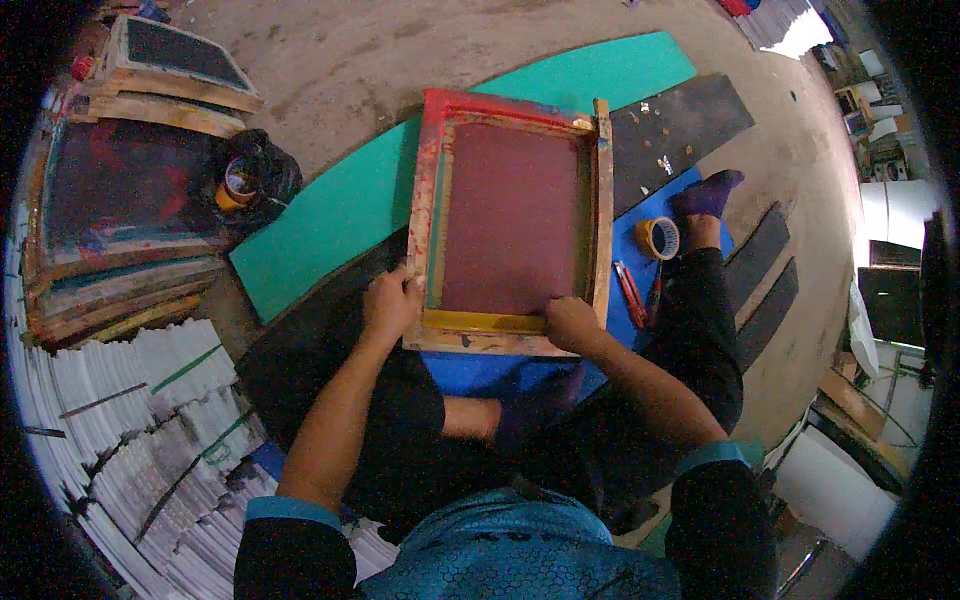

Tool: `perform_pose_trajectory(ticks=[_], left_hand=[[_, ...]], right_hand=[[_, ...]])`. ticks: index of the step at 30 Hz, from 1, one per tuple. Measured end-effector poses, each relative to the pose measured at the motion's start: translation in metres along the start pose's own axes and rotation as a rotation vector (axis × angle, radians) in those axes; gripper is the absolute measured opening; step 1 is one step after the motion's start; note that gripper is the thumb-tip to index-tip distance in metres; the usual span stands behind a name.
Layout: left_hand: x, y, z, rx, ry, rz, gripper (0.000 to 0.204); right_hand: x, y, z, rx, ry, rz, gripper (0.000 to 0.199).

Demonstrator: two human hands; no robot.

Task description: The person sits on the floor and applies yellow tape to the edges of a wooden screen printing frame. They wipe the frame with a cloth, then repeatedly measure, cut, and press tape along each side of the frame.

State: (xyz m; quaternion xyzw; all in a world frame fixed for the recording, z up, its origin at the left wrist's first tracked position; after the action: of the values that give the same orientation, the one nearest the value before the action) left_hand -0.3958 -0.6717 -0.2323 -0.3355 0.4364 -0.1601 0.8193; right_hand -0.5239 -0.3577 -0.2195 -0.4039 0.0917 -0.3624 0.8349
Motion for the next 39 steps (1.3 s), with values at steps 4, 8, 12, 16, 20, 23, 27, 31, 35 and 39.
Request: perform_pose_trajectory(ticks=[4,8,12,16,20,23,27,31,35,39], left_hand=[[0.009,0.005,0.0,-0.01,0.009,-0.001,0.03],[0.03,0.021,-0.007,-0.119,0.138,-0.001,0.031],[0.014,0.014,-0.005,-0.032,0.032,-0.011,0.032],[0.029,0.019,-0.007,-0.055,0.046,-0.003,0.033],[0.009,0.008,-0.002,-0.014,0.045,-0.019,0.032],[0.017,0.016,-0.004,-0.047,0.047,-0.013,0.031],[0.037,0.024,-0.013,-0.09,0.085,-0.005,0.033],[0.025,0.014,-0.009,-0.031,0.055,-0.016,0.036],[0.031,0.016,-0.009,-0.082,0.064,-0.022,0.037],[0.015,0.015,-0.009,-0.02,0.063,-0.052,0.036]], right_hand=[[0.057,-0.012,-0.021,0.001,-0.041,-0.252,0.019],[0.125,-0.007,-0.063,-0.033,-0.173,-0.36,0.022],[0.156,-0.016,-0.05,-0.246,-0.181,-0.505,0.032],[0.1,-0.032,-0.01,-0.073,-0.158,-0.428,0.039],[0.015,-0.01,0.019,0.057,0.053,-0.243,0.042],[0.011,-0.017,0.027,0.094,0.014,-0.192,0.038],[0.062,-0.015,0.008,-0.074,-0.082,-0.329,0.032],[0.066,-0.027,0.023,-0.084,-0.001,-0.408,0.039],[0.028,-0.025,0.047,-0.023,0.064,-0.222,0.041],[0.039,0.007,0.03,-0.307,-0.141,-0.438,0.045]])
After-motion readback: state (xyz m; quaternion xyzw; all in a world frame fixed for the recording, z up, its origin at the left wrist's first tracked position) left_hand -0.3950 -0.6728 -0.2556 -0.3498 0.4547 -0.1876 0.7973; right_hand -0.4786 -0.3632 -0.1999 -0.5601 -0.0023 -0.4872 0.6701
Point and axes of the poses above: each hand's wrist, its own z-axis away from the middle knuckle, its own y-axis out of the palm, x = y × z, the point moved 1 cm from there along -z, towards the middle knuckle, and after that the axes turned 3 degrees about x, right-handed, at the moved point
